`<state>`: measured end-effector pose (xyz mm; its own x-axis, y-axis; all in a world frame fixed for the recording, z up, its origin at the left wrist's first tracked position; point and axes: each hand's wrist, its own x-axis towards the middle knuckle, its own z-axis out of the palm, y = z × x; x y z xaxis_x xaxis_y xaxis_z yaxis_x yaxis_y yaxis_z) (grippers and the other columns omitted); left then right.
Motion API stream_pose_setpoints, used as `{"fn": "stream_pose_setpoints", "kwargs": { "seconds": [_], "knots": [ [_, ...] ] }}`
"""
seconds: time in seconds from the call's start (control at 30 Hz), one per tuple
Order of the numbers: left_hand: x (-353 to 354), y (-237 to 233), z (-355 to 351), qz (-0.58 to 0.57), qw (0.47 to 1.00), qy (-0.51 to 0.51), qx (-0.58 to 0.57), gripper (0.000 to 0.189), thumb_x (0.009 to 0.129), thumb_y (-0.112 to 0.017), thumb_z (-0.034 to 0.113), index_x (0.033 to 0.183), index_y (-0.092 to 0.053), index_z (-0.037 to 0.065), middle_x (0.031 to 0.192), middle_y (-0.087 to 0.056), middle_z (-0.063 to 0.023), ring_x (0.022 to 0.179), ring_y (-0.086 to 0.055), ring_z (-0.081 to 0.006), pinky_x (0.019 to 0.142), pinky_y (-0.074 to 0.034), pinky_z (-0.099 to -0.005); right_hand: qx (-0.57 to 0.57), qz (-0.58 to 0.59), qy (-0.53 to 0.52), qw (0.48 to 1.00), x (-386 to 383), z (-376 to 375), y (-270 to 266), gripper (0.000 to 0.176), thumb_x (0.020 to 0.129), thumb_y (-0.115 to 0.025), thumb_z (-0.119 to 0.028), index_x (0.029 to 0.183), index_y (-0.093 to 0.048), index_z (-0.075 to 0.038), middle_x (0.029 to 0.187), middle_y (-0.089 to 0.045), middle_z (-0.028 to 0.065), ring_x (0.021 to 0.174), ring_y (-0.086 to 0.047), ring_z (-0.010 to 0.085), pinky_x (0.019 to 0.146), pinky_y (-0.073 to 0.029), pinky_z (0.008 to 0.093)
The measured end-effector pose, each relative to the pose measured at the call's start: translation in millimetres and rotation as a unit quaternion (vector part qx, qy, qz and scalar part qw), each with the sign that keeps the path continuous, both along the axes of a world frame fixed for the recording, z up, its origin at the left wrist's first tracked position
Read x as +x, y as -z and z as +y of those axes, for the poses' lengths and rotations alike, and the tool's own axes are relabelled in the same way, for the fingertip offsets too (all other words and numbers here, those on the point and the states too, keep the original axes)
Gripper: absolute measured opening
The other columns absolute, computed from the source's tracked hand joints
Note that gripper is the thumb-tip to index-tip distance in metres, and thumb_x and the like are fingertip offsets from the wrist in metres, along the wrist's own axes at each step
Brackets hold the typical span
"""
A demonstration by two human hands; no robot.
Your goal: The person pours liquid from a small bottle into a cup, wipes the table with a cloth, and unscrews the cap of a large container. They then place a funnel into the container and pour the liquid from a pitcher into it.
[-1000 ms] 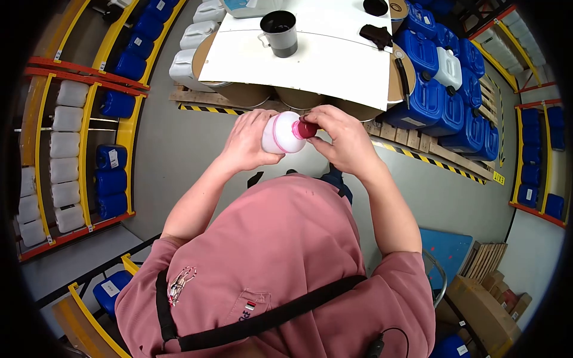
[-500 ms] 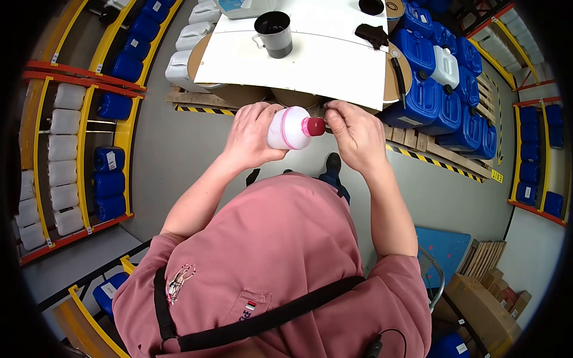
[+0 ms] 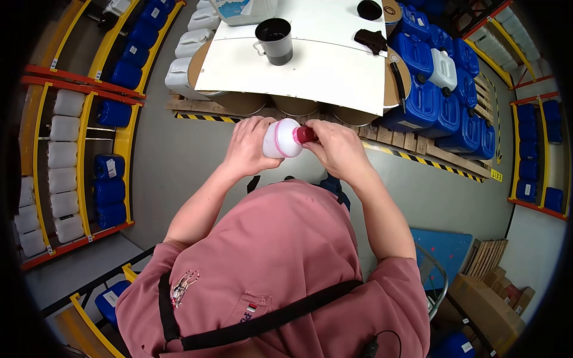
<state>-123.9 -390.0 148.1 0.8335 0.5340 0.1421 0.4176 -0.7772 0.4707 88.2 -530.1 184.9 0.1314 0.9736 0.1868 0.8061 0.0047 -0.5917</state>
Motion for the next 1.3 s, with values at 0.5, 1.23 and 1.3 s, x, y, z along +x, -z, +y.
{"fn": "stream_pose_setpoints", "kwargs": {
  "seconds": [0.5,1.23,1.3],
  "knots": [
    [4,37,20,-0.05,0.999,-0.001,0.014,0.085,0.057,-0.087,0.031,0.132,-0.057,0.005,0.122,-0.061,-0.0157,0.118,-0.057,-0.0349,0.107,-0.041,-0.0476,-0.035,0.057,0.044,0.997,-13,23,18,0.034,0.094,-0.071,-0.03,0.11,-0.06,-0.002,0.097,-0.068,0.015,0.091,-0.066,0.0367,0.079,-0.053,0.0466],
    [71,156,86,0.103,0.786,-0.397,-0.463,0.051,0.1,-0.068,0.025,0.141,-0.056,-0.002,0.132,-0.068,-0.0158,0.119,-0.066,-0.0248,0.103,-0.051,-0.0373,-0.053,-0.079,0.209,0.973,456,353,106,0.041,0.102,-0.061,-0.037,0.125,-0.056,-0.003,0.114,-0.072,0.0201,0.108,-0.069,0.0397,0.09,-0.055,0.0485],
    [74,164,81,0.097,0.775,-0.415,-0.467,0.05,0.1,-0.067,0.025,0.141,-0.056,-0.002,0.131,-0.068,-0.0155,0.118,-0.066,-0.0245,0.102,-0.051,-0.0373,-0.069,-0.087,0.197,0.974,473,383,116,0.04,0.102,-0.06,-0.036,0.124,-0.057,-0.003,0.114,-0.072,0.0195,0.108,-0.069,0.0393,0.091,-0.055,0.048]
  ]
}}
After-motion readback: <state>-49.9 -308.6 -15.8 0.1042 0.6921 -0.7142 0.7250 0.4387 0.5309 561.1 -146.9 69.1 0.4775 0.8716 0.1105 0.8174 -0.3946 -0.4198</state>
